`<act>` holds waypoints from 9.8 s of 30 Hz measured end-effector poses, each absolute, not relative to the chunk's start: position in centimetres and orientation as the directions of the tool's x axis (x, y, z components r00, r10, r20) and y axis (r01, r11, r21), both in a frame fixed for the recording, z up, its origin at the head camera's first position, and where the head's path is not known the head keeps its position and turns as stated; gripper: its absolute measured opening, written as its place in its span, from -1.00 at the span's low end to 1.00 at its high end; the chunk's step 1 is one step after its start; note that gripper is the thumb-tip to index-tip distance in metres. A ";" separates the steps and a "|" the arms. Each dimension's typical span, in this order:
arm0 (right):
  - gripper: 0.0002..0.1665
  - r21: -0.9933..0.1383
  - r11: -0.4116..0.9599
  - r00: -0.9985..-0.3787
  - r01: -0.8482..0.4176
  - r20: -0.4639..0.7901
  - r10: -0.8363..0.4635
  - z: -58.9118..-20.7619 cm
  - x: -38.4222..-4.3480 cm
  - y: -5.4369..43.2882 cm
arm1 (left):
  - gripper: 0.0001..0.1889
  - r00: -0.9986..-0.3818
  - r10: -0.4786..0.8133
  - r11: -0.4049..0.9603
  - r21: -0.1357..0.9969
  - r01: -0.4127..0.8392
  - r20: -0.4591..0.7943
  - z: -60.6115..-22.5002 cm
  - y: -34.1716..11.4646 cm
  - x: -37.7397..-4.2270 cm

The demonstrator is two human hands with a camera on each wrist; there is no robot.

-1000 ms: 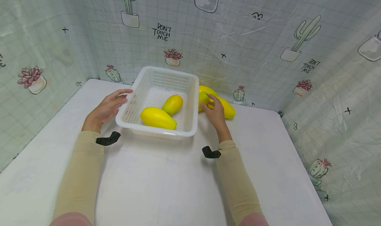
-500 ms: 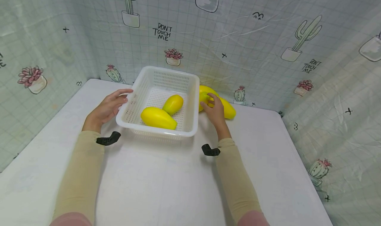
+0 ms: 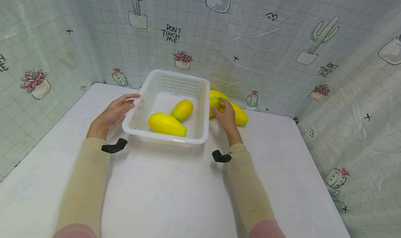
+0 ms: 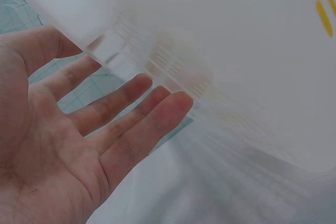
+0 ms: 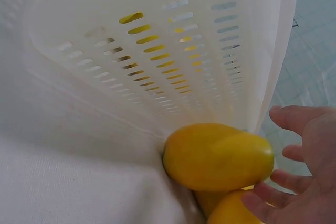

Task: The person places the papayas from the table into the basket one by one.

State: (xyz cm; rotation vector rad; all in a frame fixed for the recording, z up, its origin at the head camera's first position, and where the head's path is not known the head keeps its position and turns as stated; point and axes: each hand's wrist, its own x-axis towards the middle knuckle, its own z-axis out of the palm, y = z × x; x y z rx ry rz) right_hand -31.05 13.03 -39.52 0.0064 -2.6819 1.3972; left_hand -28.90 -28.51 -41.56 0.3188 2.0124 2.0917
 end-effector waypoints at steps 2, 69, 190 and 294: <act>-0.29 -0.813 0.580 -0.994 -0.052 0.101 0.053 -39.6 -31.2 13.0 | -0.50 -0.952 0.305 -0.034 0.999 -0.009 0.002 -41.6 -28.5 -28.9; -0.32 -0.771 0.637 -0.993 -0.030 0.096 0.068 -39.9 -31.2 12.7 | -0.48 -0.961 0.273 0.027 0.999 -0.032 -0.038 -41.4 -28.2 -29.0; -0.34 -0.866 0.482 -0.962 -0.131 0.229 0.150 -41.4 -27.3 14.4 | -0.49 -0.960 0.280 -0.011 1.000 -0.024 -0.020 -41.3 -28.4 -28.9; -0.35 -0.883 0.387 -0.910 -0.267 0.363 0.201 -36.4 -25.4 14.1 | -0.49 -0.961 0.276 -0.011 0.999 -0.031 -0.027 -41.3 -28.3 -28.9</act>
